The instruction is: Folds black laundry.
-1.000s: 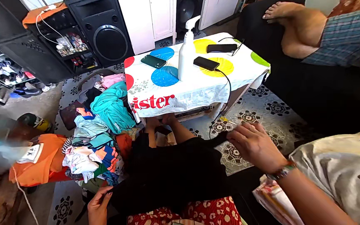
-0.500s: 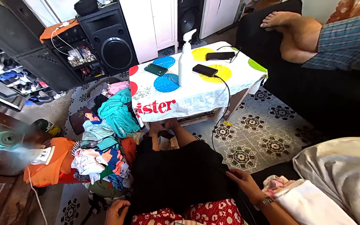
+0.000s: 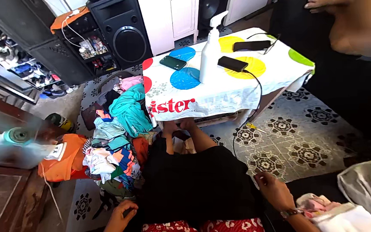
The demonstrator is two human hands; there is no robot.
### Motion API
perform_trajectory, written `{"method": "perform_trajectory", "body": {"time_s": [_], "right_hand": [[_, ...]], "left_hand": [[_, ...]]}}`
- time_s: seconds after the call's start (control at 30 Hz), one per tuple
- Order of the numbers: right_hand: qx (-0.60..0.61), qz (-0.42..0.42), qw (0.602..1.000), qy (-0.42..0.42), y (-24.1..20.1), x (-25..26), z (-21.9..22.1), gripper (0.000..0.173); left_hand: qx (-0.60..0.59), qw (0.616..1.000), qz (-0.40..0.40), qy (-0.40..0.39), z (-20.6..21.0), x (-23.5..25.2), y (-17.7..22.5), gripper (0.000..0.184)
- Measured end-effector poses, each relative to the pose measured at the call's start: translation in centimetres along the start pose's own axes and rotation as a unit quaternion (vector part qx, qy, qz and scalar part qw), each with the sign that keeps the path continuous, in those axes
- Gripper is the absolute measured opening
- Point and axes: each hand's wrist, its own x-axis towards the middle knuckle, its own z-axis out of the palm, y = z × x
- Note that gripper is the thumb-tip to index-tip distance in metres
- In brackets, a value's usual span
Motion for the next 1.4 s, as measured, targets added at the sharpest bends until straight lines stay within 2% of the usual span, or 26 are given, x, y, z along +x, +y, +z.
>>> {"method": "perform_trajectory", "body": {"time_s": [0.07, 0.13, 0.23, 0.3, 0.4, 0.53, 0.6, 0.67, 0.73, 0.77, 0.83, 0.9, 1.03, 1.1, 1.2, 1.3, 1.4], "right_hand": [[0.066, -0.009, 0.998, -0.007, 0.6, 2.8, 0.4, 0.037], [0.135, 0.032, 0.988, -0.062, 0.0, 5.8, 0.9, 0.044], [0.235, 0.127, 0.951, -0.153, -3.2, 9.0, 2.0, 0.061], [0.253, 0.140, 0.937, -0.197, -5.2, 10.5, 2.7, 0.065], [0.240, 0.124, 0.938, -0.216, -6.7, 12.5, 3.2, 0.051], [0.256, 0.102, 0.941, -0.195, -6.9, 14.0, 2.7, 0.035], [0.296, 0.104, 0.935, -0.163, -7.1, 14.2, 2.4, 0.028], [0.361, 0.095, 0.919, -0.126, -7.0, 14.4, 2.1, 0.017], [0.423, 0.068, 0.899, -0.092, -6.6, 14.5, 1.6, 0.008], [0.445, 0.051, 0.891, -0.077, -6.4, 14.5, 1.2, 0.009], [0.471, 0.027, 0.879, -0.061, -5.6, 14.1, 0.1, 0.014], [0.477, 0.011, 0.877, -0.062, -4.9, 13.3, -0.9, 0.017], [0.421, 0.031, 0.905, -0.047, -4.9, 11.8, -1.5, 0.011], [0.391, 0.060, 0.917, -0.039, -5.4, 12.1, -0.8, 0.015], [0.314, 0.060, 0.946, -0.051, -6.1, 13.0, 0.5, 0.023], [0.265, 0.049, 0.961, -0.057, -6.5, 13.8, 1.1, 0.025], [0.263, 0.079, 0.960, -0.060, -6.5, 14.0, 1.3, 0.024]], "left_hand": [[-0.026, 0.999, -0.027, 0.020, -0.4, 2.9, 0.3, 0.026], [-0.047, 0.995, -0.084, 0.036, -0.1, 7.0, 0.8, 0.035], [-0.046, 0.982, -0.183, 0.010, 1.6, 14.2, 1.0, 0.047], [-0.084, 0.970, -0.226, -0.014, 2.9, 17.9, 1.3, 0.058], [-0.159, 0.950, -0.267, -0.001, 4.1, 21.8, 1.6, 0.067], [-0.116, 0.949, -0.294, -0.004, 4.2, 25.5, 1.3, 0.065], [-0.078, 0.942, -0.325, -0.022, 4.2, 26.4, 0.9, 0.067], [-0.104, 0.943, -0.315, 0.016, 4.2, 26.9, 0.6, 0.054], [-0.237, 0.928, -0.271, 0.102, 3.5, 27.1, 0.4, 0.043], [-0.314, 0.908, -0.244, 0.131, 2.9, 27.1, 0.5, 0.042], [-0.438, 0.859, -0.209, 0.163, 1.1, 26.5, 1.0, 0.041], [-0.483, 0.837, -0.200, 0.163, -0.6, 25.2, 1.6, 0.041], [-0.347, 0.897, -0.259, 0.092, -0.5, 22.8, 0.6, 0.050], [-0.262, 0.921, -0.286, 0.031, 1.2, 22.4, -0.1, 0.055], [-0.175, 0.937, -0.302, -0.010, 4.1, 22.4, -0.3, 0.066], [-0.196, 0.932, -0.306, -0.008, 5.2, 22.6, 0.6, 0.069], [-0.215, 0.934, -0.284, 0.024, 5.1, 23.6, 0.3, 0.066]]}}
